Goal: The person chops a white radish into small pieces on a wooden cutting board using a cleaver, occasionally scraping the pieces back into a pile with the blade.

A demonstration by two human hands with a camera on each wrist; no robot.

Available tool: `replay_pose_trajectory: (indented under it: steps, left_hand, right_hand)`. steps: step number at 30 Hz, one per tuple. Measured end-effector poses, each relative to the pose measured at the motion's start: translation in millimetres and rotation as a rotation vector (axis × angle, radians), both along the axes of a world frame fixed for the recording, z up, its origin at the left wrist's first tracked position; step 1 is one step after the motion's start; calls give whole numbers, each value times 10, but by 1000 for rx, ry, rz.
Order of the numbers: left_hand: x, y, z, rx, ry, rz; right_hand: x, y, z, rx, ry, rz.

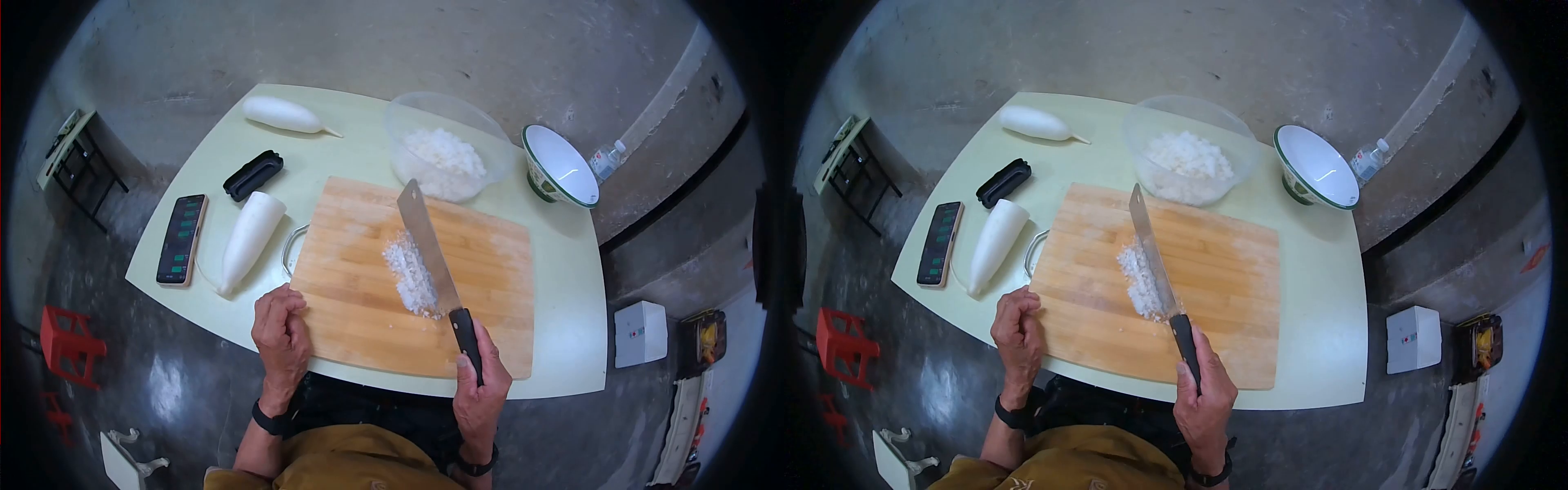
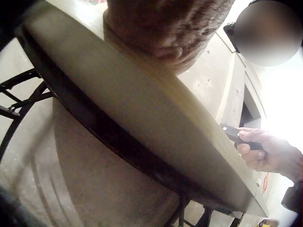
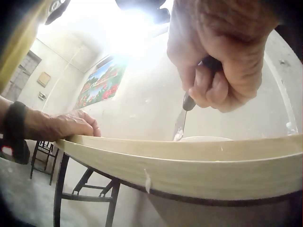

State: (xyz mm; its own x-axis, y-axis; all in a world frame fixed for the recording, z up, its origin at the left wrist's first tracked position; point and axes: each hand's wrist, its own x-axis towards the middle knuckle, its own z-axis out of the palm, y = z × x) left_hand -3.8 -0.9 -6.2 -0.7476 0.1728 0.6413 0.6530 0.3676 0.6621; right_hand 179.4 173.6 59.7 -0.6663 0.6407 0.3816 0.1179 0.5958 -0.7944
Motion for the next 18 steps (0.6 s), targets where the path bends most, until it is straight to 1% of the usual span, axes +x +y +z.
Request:
replay_pose_trajectory:
  steps: [1,3,7,9,13,15,16,18]
  left_hand:
    - [0,8,3,-5,7,2]
    - [3,10,-13,0,2,2]
    - [-3,-2,3,-4,4,-5]
    - [-5,1,0,-1,6,-2]
    - [-10,6,-19,16,13,-5]
    - [6,0,-8,12,1,2]
    - [6,7,0,11,-7,6]
    - [5,5,2,6,-1,0]
  right_hand:
    - [-2,14,-9,1,-2,-1]
    - [-7,43,-37,-39,-139,-2]
    - [-10,12,3,-14,-88,-18]
    - [-29,4,4,-15,-23,-48]
    - [-19,51,-4,-25,-119,-47]
    - [-7,23,-4,22,16,-61]
    - [-8,29,-2,22,16,-62]
    - [2,50,7,-26,-137,-40]
